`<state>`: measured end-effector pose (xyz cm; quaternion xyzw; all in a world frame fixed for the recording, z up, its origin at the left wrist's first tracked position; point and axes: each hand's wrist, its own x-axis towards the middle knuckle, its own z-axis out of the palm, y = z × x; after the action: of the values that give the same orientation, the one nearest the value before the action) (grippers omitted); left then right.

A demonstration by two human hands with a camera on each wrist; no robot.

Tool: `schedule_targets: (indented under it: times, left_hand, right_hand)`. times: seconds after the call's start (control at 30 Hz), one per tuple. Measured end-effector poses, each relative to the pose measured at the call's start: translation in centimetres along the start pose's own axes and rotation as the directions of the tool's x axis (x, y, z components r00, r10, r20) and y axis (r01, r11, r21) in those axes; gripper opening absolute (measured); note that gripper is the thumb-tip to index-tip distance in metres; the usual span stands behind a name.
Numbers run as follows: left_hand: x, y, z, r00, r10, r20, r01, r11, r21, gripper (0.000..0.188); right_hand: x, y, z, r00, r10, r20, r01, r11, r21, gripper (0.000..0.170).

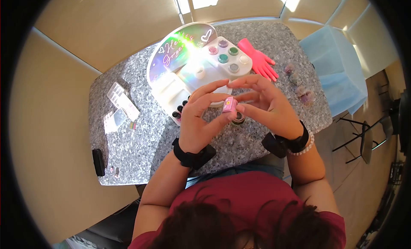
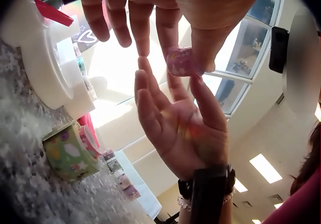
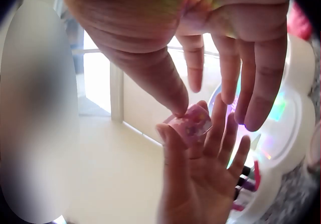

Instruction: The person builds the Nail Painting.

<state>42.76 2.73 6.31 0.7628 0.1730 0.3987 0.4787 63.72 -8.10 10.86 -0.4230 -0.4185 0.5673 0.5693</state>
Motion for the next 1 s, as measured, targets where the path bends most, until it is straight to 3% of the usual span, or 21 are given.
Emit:
schedule_targets:
  times: [0.03,0.07,0.1,0.17,0.2,0.27,0.3,0.33,0.4,0.6,0.7,0.77,0.8,0.9,0.97,1.0]
  left_hand:
    - [0.0,0.0,0.0,1.000,-0.025,0.008,0.025,0.999,-0.022,0.039]
    - [0.0,0.1,0.0,0.999,-0.051,0.015,0.051,0.998,-0.045,0.038]
    - [0.0,0.1,0.0,0.998,-0.060,0.014,0.060,0.997,-0.045,0.038]
    - [0.2,0.5,-0.1,0.966,-0.217,0.142,0.245,0.941,-0.232,0.034]
    - [0.2,0.6,-0.3,0.932,-0.273,0.240,0.340,0.888,-0.309,0.031]
    - [0.1,0.2,-0.8,0.890,-0.321,0.324,0.430,0.828,-0.360,0.031]
    - [0.1,0.0,-0.9,0.843,-0.353,0.406,0.511,0.760,-0.401,0.031]
    - [0.1,0.1,-0.9,0.843,-0.352,0.406,0.511,0.760,-0.402,0.031]
    - [0.2,0.5,-0.8,0.859,-0.366,0.357,0.494,0.774,-0.395,0.035]
    - [-0.3,-0.3,-1.1,0.931,-0.329,0.159,0.365,0.823,-0.436,0.040]
    - [-0.6,-0.3,-0.7,0.965,-0.259,0.053,0.240,0.774,-0.586,0.043]
    - [-0.7,-0.1,-0.3,0.968,-0.243,0.059,0.222,0.727,-0.650,0.041]
    - [-0.7,0.0,-0.1,0.972,-0.226,0.068,0.206,0.674,-0.710,0.040]
    - [-0.7,-0.2,0.5,0.939,-0.316,0.136,0.321,0.665,-0.674,0.030]
    - [-0.6,0.3,0.6,0.955,-0.268,0.127,0.277,0.651,-0.707,0.028]
    - [-0.7,0.3,0.5,0.960,-0.264,0.094,0.260,0.712,-0.653,0.031]
  right_hand:
    - [-0.1,-0.7,0.6,0.975,-0.220,0.015,0.210,0.908,-0.363,0.039]
    - [-0.2,-1.0,1.0,0.907,-0.407,0.109,0.371,0.649,-0.665,0.031]
    - [-0.1,-0.8,1.0,0.910,-0.400,0.107,0.366,0.654,-0.662,0.031]
    - [0.2,-0.5,0.8,0.831,-0.516,0.208,0.461,0.431,-0.776,0.020]
    - [0.3,-0.5,0.7,0.834,-0.513,0.204,0.458,0.436,-0.775,0.020]
    - [0.2,-0.6,0.6,0.805,-0.523,0.280,0.474,0.284,-0.834,0.016]
    - [0.2,-0.5,0.6,0.805,-0.523,0.279,0.473,0.284,-0.834,0.016]
    - [0.1,-0.3,0.7,0.807,-0.547,0.221,0.448,0.323,-0.834,0.014]
    - [-0.1,-0.4,0.9,0.806,-0.569,0.164,0.424,0.362,-0.830,0.012]
    - [-2.2,-1.3,0.8,0.687,-0.723,0.072,0.391,0.284,-0.875,0.011]
    - [-2.8,-0.6,1.0,0.689,-0.718,0.099,0.414,0.279,-0.866,0.016]
    - [-2.7,0.6,1.3,0.733,-0.643,0.222,0.447,0.209,-0.870,0.020]
    - [-2.2,1.0,1.7,0.705,-0.653,0.277,0.462,0.127,-0.878,0.021]
    - [-0.9,2.0,2.2,0.679,-0.636,0.366,0.507,0.045,-0.861,0.022]
    - [-0.5,2.1,2.6,0.674,-0.643,0.363,0.500,0.035,-0.865,0.024]
    - [-0.3,2.2,2.7,0.668,-0.651,0.360,0.493,0.025,-0.870,0.026]
